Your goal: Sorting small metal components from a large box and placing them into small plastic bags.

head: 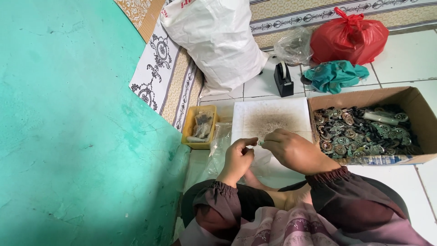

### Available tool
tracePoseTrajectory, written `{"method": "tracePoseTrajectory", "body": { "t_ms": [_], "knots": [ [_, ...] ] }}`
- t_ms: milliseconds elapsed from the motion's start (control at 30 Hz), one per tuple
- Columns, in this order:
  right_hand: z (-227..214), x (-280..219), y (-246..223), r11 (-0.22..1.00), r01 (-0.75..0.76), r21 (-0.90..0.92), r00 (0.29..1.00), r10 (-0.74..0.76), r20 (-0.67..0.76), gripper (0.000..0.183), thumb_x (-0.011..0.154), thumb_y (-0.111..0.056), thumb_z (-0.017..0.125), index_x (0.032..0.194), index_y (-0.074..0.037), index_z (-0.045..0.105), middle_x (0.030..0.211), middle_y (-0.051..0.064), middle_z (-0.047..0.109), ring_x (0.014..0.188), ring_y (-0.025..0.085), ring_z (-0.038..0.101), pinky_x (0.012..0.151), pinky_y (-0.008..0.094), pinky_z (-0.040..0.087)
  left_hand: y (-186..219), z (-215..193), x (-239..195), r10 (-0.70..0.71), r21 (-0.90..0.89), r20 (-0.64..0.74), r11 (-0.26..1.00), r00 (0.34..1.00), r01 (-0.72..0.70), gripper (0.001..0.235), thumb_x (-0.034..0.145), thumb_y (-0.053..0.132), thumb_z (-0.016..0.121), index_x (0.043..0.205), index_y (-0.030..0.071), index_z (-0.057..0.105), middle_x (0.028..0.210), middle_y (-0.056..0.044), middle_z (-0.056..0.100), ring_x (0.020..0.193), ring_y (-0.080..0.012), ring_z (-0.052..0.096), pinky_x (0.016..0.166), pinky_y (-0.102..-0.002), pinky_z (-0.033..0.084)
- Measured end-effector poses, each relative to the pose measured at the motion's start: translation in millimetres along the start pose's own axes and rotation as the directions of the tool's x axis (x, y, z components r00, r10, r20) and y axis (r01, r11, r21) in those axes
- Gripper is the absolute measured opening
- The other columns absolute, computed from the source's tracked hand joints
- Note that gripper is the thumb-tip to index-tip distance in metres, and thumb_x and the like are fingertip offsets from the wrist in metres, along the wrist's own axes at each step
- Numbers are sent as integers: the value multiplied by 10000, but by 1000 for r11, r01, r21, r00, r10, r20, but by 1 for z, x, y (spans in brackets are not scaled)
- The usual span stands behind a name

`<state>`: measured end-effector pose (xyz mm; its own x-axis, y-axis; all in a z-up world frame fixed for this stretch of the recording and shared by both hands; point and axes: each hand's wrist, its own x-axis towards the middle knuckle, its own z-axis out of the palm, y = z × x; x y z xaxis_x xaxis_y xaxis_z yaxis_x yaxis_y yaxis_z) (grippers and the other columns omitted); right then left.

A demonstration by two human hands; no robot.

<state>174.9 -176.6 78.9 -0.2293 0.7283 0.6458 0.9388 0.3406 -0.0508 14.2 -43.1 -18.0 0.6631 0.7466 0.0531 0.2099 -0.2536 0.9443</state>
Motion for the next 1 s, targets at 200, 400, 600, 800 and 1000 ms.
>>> {"method": "tracePoseTrajectory", "body": {
  "t_ms": [200,400,600,800,1000],
  "knots": [
    [9,0,-6,995,-42,95,999,41,19,101,900,-34,660,956,-63,739,984,122,724,976,342,701,918,426,561,11,-1,-7,97,19,10,995,995,-97,351,828,-30,618,1120,62,790,1009,-149,750,813,-221,703,682,-311,566],
    [15,-32,3,954,-283,-102,871,300,389,384,850,-612,716,984,-252,736,1362,77,551,1375,396,439,1113,533,355,18,-14,-17,275,93,122,953,954,-287,354,826,-60,580,1037,103,811,995,-107,755,864,-265,725,703,-304,584],
    [7,-44,11,958,-218,-187,863,279,422,279,889,-473,721,802,-209,700,1232,31,626,1387,327,464,1071,497,428,46,-43,-15,594,556,361,482,719,-677,198,895,151,576,777,75,717,797,-103,680,688,-338,688,627,-402,569],
    [-59,-8,-30,971,-54,-233,987,17,-157,98,856,-223,749,881,-173,669,1175,57,689,1180,339,637,970,466,496,138,-79,-38,865,602,233,232,445,-765,97,896,247,606,911,170,663,975,-27,644,709,-279,627,644,-366,502],
    [-8,-31,2,984,-138,-109,987,146,72,71,836,-176,751,876,-116,749,853,104,761,884,335,754,832,500,573,79,-63,-12,729,628,288,346,621,-697,92,754,169,725,763,128,643,795,-67,632,727,-349,677,625,-441,528]
  ]
}}
